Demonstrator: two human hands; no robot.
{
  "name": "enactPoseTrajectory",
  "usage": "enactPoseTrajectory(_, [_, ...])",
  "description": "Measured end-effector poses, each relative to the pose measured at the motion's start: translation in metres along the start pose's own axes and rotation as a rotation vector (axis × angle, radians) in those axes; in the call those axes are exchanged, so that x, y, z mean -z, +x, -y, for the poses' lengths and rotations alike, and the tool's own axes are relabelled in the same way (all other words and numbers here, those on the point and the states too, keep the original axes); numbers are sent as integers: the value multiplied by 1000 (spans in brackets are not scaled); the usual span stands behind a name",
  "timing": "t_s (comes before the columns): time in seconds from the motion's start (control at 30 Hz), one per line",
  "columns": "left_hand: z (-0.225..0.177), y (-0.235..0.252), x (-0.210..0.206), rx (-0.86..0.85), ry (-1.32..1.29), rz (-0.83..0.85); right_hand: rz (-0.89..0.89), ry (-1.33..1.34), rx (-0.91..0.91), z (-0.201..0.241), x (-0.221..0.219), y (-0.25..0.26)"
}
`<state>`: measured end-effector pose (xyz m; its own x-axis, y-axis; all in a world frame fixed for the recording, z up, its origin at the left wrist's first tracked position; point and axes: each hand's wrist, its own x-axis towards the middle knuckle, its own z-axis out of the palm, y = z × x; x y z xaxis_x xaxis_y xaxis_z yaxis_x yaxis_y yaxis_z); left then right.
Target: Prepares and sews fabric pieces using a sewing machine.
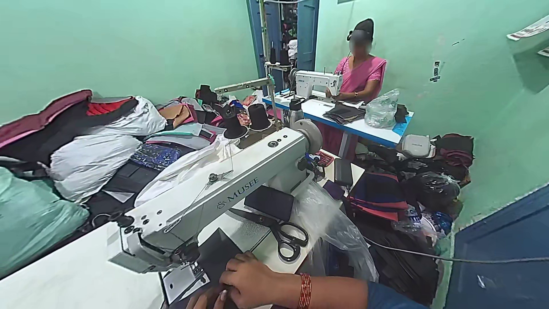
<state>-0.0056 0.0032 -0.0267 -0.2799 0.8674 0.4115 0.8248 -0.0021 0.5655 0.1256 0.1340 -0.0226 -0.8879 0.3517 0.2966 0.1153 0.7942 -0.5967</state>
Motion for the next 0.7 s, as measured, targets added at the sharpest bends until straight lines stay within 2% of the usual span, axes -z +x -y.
enactPoseTrajectory(0.2, [0,1,-1,1,-5,-23,10,8,-16,1,3,0])
enactPoseTrajectory(0.37, [-6,-1,-12,42,11,-159,-138,15,16,-3,-8,-5])
enactPoseTrajectory(0.43, [-13,0,-5,100,-28,-130,-166,-11,22,-4,-11,-4])
enactPoseTrajectory(0.53, [-18,4,-3,89,-69,-120,-153,-41,64,-10,-8,-1])
enactPoseTrajectory(0.7, [-11,8,-8,-14,-117,-119,-7,-5,26,-9,7,-1])
